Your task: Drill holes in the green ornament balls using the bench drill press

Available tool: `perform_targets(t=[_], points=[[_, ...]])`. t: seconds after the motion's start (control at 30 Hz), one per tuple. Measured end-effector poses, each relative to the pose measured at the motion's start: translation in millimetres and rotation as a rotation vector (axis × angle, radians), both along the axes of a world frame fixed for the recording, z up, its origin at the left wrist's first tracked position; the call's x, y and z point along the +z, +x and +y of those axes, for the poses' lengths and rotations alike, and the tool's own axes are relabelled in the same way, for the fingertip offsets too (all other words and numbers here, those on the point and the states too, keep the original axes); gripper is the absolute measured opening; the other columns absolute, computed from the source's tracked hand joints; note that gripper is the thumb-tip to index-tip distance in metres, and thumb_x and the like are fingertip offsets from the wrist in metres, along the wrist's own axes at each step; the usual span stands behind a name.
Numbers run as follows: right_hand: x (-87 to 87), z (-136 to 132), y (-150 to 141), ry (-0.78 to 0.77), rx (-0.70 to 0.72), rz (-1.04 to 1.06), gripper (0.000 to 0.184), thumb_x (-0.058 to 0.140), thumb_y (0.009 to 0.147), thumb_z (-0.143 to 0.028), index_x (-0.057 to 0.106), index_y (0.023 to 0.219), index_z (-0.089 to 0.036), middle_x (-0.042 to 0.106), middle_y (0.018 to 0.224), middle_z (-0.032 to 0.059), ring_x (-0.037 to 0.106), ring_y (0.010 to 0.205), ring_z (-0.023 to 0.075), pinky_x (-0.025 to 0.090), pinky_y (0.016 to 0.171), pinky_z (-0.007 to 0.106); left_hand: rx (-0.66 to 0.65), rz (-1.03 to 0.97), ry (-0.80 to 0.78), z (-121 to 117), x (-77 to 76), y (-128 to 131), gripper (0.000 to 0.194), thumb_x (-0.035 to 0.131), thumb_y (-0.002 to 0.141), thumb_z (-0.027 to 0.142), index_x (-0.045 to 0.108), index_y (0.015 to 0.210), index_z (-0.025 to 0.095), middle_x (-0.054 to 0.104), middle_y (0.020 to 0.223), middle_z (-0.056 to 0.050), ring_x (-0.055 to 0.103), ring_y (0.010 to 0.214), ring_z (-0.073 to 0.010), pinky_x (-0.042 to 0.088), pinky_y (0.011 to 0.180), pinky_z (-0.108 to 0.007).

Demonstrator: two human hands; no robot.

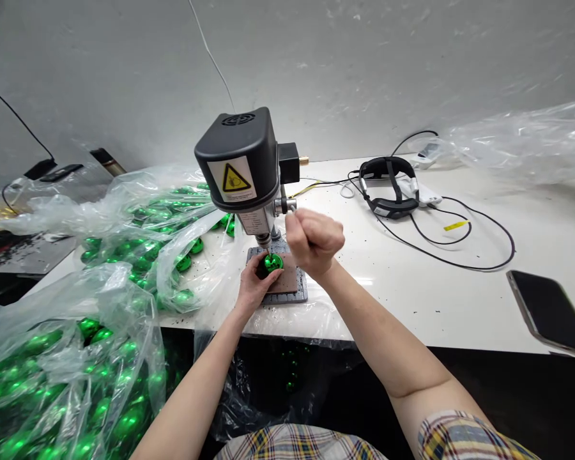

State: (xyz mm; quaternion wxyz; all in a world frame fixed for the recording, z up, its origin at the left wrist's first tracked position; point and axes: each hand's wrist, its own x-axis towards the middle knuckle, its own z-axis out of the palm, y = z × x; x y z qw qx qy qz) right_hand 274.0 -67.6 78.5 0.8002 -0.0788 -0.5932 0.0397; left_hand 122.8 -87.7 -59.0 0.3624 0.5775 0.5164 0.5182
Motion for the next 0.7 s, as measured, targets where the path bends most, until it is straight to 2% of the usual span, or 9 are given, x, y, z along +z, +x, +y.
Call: perform_targets(t=[0.13, 0.23, 0.3, 0.37, 0.47, 0.5, 0.57, 0.63, 0.7], points=[[44.9, 8.3, -5.3, -0.288, 0.025, 0.145, 0.049, 0.061, 0.091, -0.023, 0.037, 0.049, -0.019, 0.031, 0.045, -0.0057, 0.029, 0.039, 0.006, 0.017, 0.04, 0.027, 0.132, 0.009, -0.006, -18.7, 10.5, 1.9, 0.051, 0.083, 0.072, 0.036, 0.058, 0.114, 0.021, 0.066, 0.103, -0.006, 0.063, 0.092, -0.0197, 0.051, 0.083, -0.032], [65.0, 14.7, -3.5, -0.46, 0.117, 0.159, 0.05, 0.072, 0.084, -0.037, 0.042, 0.048, -0.021, 0.035, 0.046, -0.0049, 0.029, 0.039, 0.0076, 0.015, 0.039, 0.03, 0.212, 0.188, 0.115, -63.8, 15.7, -4.9, 0.039, 0.079, 0.076, 0.035, 0.058, 0.105, 0.02, 0.064, 0.095, -0.005, 0.062, 0.084, -0.0182, 0.052, 0.075, -0.031], [67.8, 16.6, -1.9, -0.492, 0.131, 0.157, 0.051, 0.075, 0.08, -0.044, 0.042, 0.047, -0.022, 0.036, 0.047, -0.0042, 0.028, 0.039, 0.009, 0.015, 0.04, 0.032, 0.101, 0.331, 0.279, -102.4, 8.6, -13.2, 0.038, 0.077, 0.078, 0.033, 0.057, 0.108, 0.02, 0.065, 0.096, -0.006, 0.064, 0.085, -0.0191, 0.054, 0.073, -0.031], [65.8, 16.9, -1.1, -0.485, 0.111, 0.149, 0.052, 0.074, 0.081, -0.046, 0.041, 0.047, -0.023, 0.036, 0.047, -0.0039, 0.028, 0.04, 0.0096, 0.016, 0.04, 0.033, -0.12, 0.547, 0.477, -138.1, -7.9, -22.3, 0.042, 0.078, 0.078, 0.032, 0.058, 0.112, 0.019, 0.067, 0.1, -0.009, 0.066, 0.088, -0.0218, 0.057, 0.074, -0.034], [61.9, 17.3, -1.4, -0.469, 0.075, 0.143, 0.052, 0.071, 0.084, -0.043, 0.039, 0.049, -0.023, 0.035, 0.048, -0.0039, 0.027, 0.041, 0.0089, 0.018, 0.04, 0.032, -0.36, 0.947, 0.569, -172.9, -37.4, -33.3, 0.048, 0.082, 0.075, 0.029, 0.06, 0.116, 0.017, 0.071, 0.112, -0.015, 0.069, 0.091, -0.0265, 0.06, 0.076, -0.04], [61.2, 17.6, -1.6, -0.465, 0.07, 0.146, 0.051, 0.07, 0.085, -0.043, 0.04, 0.049, -0.023, 0.034, 0.048, -0.004, 0.027, 0.041, 0.0085, 0.018, 0.04, 0.032, -0.383, 1.019, 0.561, -178.0, -44.3, -35.7, 0.051, 0.084, 0.074, 0.032, 0.06, 0.117, 0.017, 0.07, 0.115, -0.017, 0.07, 0.094, -0.0284, 0.061, 0.076, -0.041], [60.7, 18.3, -1.7, -0.462, 0.07, 0.146, 0.051, 0.07, 0.086, -0.042, 0.04, 0.049, -0.023, 0.033, 0.048, -0.0042, 0.026, 0.041, 0.0084, 0.017, 0.039, 0.032, -0.348, 1.001, 0.598, -176.8, -48.4, -38.7, 0.057, 0.082, 0.075, 0.043, 0.06, 0.119, 0.015, 0.071, 0.113, -0.018, 0.071, 0.095, -0.0291, 0.061, 0.077, -0.041], [60.9, 18.6, -1.4, -0.467, 0.072, 0.137, 0.052, 0.071, 0.085, -0.043, 0.039, 0.05, -0.023, 0.033, 0.047, -0.004, 0.026, 0.041, 0.0089, 0.017, 0.039, 0.033, -0.219, 0.849, 0.718, -158.0, -37.7, -41.0, 0.048, 0.074, 0.084, 0.044, 0.059, 0.12, 0.016, 0.073, 0.105, -0.014, 0.071, 0.092, -0.0247, 0.06, 0.077, -0.036], [61.2, 18.4, -1.1, -0.47, 0.076, 0.134, 0.052, 0.072, 0.084, -0.044, 0.038, 0.049, -0.023, 0.034, 0.047, -0.0034, 0.026, 0.041, 0.0094, 0.016, 0.039, 0.034, 0.02, 0.686, 0.774, -118.7, -15.0, -45.2, 0.028, 0.064, 0.093, 0.028, 0.06, 0.118, 0.017, 0.074, 0.096, -0.009, 0.071, 0.089, -0.0197, 0.058, 0.078, -0.031]])
